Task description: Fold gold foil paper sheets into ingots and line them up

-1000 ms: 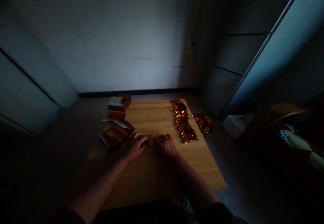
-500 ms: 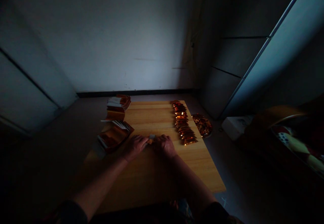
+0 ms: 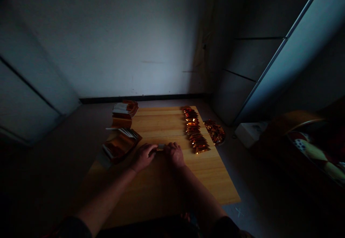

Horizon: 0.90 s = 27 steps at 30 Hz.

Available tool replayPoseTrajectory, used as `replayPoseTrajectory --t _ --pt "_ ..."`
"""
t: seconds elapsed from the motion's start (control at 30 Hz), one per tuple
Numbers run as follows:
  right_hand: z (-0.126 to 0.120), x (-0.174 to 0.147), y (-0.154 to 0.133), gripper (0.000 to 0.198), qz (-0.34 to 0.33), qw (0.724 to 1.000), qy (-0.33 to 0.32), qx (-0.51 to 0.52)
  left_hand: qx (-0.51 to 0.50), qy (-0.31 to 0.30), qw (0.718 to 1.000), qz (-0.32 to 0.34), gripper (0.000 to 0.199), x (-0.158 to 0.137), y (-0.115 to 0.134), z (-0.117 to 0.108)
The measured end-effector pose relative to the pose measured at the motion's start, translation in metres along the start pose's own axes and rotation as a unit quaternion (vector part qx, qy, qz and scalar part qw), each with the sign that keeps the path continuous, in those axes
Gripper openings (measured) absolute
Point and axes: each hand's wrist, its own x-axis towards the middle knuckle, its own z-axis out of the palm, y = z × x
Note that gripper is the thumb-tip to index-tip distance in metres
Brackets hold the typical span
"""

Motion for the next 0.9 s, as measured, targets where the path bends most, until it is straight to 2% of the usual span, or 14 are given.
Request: replayPoseTrajectory --t 0.17,0.3,0.47,0.9 --pt "0.004 0.005 0.005 0.021 0.010 1.000 -0.002 0.015 -0.098 0.015 0.986 -0.130 0.028 0.006 -0.006 0.010" --pt "0.007 0.010 0.000 0.021 0.057 0.998 0.001 0.005 -0.099 0.007 0.976 -0.194 0.026 0.012 -0.005 0.015" --pt "0.003 0.014 -0.012 0.022 0.128 0.992 -0.006 -0.016 -0.080 0.005 0.974 -0.213 0.023 0.015 -0.003 0.017" --pt "0.003 0.017 -0.015 0.018 0.134 0.990 -0.010 -0.049 -0.069 0.040 0.976 -0.201 0.023 0.017 0.001 0.019"
